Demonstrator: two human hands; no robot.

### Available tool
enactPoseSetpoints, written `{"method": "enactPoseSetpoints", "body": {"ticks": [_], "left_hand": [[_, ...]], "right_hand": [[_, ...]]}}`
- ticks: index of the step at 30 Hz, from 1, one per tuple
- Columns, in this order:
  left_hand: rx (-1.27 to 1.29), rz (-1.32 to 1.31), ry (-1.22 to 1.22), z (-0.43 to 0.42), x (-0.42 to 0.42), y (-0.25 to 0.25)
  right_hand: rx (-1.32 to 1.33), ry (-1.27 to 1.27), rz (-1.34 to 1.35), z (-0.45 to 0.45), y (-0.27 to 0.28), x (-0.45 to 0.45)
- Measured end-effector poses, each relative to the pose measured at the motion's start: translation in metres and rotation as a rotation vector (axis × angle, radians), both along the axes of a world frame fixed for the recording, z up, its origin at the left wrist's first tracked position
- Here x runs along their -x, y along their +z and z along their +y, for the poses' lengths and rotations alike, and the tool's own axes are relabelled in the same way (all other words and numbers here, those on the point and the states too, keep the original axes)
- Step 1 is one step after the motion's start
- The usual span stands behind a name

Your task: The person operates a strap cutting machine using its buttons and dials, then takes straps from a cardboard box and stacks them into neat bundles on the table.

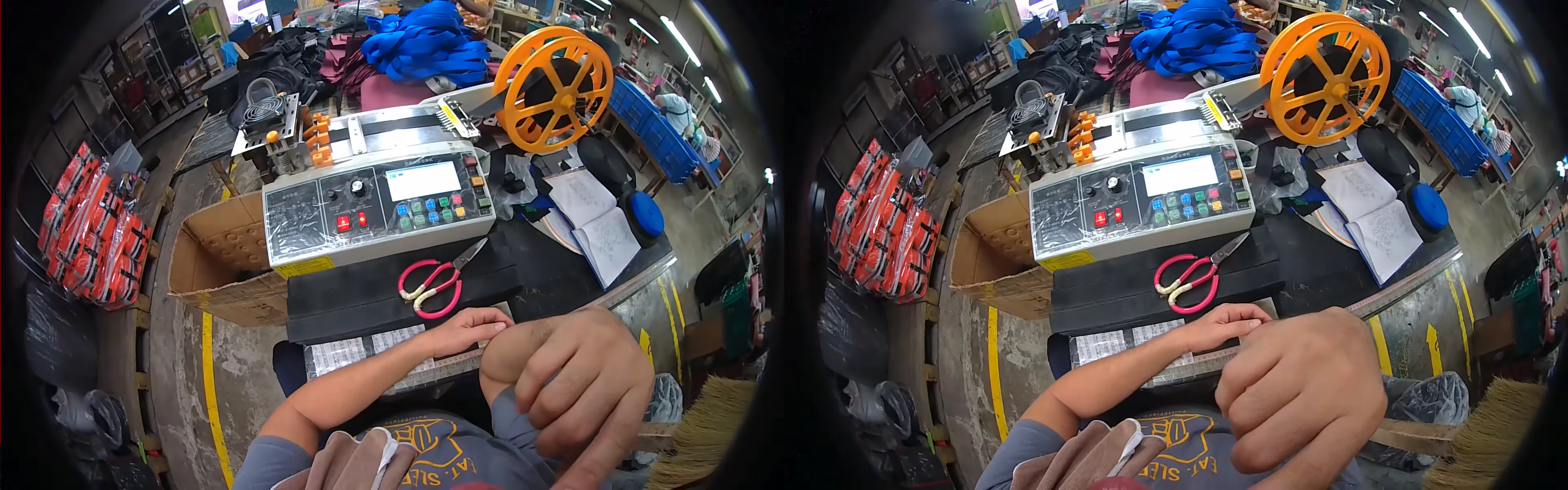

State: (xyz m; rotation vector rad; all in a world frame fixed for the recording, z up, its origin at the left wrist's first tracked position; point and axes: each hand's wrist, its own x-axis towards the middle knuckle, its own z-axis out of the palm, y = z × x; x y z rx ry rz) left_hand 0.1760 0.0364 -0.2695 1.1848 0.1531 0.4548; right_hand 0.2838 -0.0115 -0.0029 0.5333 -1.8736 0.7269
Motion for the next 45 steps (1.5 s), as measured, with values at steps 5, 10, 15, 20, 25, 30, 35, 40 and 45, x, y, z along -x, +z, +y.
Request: {"method": "enactPoseSetpoints", "body": {"ticks": [5, 10, 15, 20, 25, 30, 35, 40, 45], "left_hand": [[0.001, -0.006, 0.008, 0.001, -0.001, -0.003], [-0.002, 0.000, -0.003, 0.001, 0.000, -0.001], [-0.013, 0.016, 0.007, 0.001, 0.000, -0.005], [-0.010, 0.001, 0.009, 0.001, -0.001, -0.008], [-0.009, 0.020, 0.014, 0.002, -0.002, -0.009], [-0.003, -0.008, 0.019, 0.001, -0.003, -0.010], [-0.039, -0.003, 0.015, 0.002, -0.004, -0.013], [-0.047, -0.002, 0.017, 0.001, -0.003, -0.010], [-0.055, 0.017, 0.029, 0.000, -0.002, -0.009]], "right_hand": [[-0.029, 0.130, -0.293, 0.004, 0.011, -0.013], [-0.014, 0.107, -0.257, -0.001, 0.006, -0.004], [-0.050, 0.200, -0.180, 0.004, 0.005, -0.002], [-0.031, 0.245, -0.286, -0.003, -0.003, -0.008], [-0.076, 0.350, -0.423, 0.006, 0.000, -0.019], [-0.126, 0.346, -0.501, 0.008, 0.004, -0.026], [-0.146, 0.292, -0.473, 0.008, 0.001, -0.021], [-0.137, 0.271, -0.481, 0.008, 0.001, -0.016], [-0.557, 0.247, -0.295, 0.012, 0.011, -0.008]]}}
